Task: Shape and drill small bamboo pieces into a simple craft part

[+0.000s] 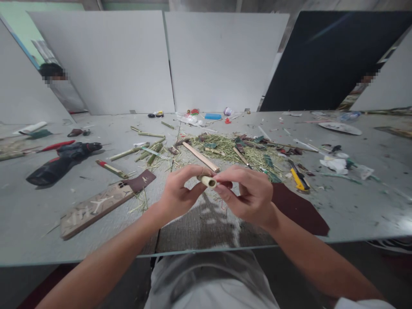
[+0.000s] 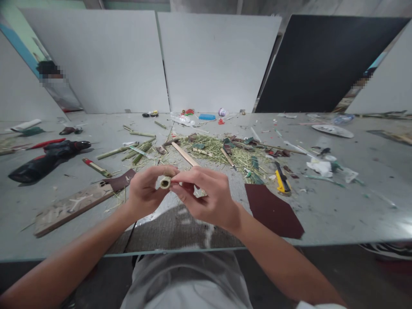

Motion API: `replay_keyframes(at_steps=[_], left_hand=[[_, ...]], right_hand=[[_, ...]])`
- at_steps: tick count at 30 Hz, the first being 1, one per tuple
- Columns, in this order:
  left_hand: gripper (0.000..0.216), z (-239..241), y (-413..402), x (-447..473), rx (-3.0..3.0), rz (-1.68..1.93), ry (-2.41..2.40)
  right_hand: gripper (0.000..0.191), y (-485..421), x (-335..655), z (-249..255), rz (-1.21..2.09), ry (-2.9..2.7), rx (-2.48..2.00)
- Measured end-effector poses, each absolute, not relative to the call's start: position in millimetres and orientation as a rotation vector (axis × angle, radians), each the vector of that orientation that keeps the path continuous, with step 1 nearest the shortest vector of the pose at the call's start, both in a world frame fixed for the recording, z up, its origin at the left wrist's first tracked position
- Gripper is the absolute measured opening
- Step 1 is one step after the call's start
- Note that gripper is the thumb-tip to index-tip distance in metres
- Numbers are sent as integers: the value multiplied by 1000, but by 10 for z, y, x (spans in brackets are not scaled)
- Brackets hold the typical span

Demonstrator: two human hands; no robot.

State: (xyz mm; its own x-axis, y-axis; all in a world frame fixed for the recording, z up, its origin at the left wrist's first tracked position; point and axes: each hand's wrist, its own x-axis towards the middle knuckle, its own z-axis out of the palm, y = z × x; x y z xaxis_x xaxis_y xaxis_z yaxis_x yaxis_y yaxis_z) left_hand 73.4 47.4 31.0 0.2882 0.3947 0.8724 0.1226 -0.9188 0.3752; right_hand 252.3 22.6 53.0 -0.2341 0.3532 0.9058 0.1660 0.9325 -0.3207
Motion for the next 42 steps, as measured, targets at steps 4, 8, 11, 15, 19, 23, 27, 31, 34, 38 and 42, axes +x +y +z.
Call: replay_keyframes(at_steps=[4, 8, 11, 15, 19, 23, 27, 31, 34, 38, 42], left_hand=[[18, 327, 473, 732, 2342, 1707, 477], [19, 330, 472, 727, 2343, 1708, 451], [18, 337, 473, 726, 2336, 1718, 444], [17, 362, 475, 731, 2371, 1718, 412], [20, 356, 492, 727, 2409, 1749, 386], [21, 336, 513, 721, 2411, 1754, 381], [19, 350, 503, 730, 2395, 1741, 360], [19, 359, 473, 731, 2371, 1726, 428], [22, 350, 464, 724, 2360, 1744, 516], [18, 352, 475, 721, 2391, 1806, 567], [16, 356, 497, 717, 2396, 1839, 550]], right_hand=[[18, 209, 2508, 513, 206, -1772, -424], [19, 199, 2503, 497, 265, -1725, -471], [16, 200, 2511, 503, 247, -1735, -453], [17, 219, 2526, 525, 244, -1770, -346], [18, 236, 2530, 556, 197, -1794, -296], [18, 242, 2531, 565, 213, -1799, -285], [19, 246, 2534, 520, 307, -1779, -289], [27, 242, 2524, 491, 364, -1755, -357], [42, 239, 2510, 515, 383, -1786, -437], [29, 248, 2509, 558, 478, -1897, -641], [10, 262, 2543, 555, 853, -1909, -674]])
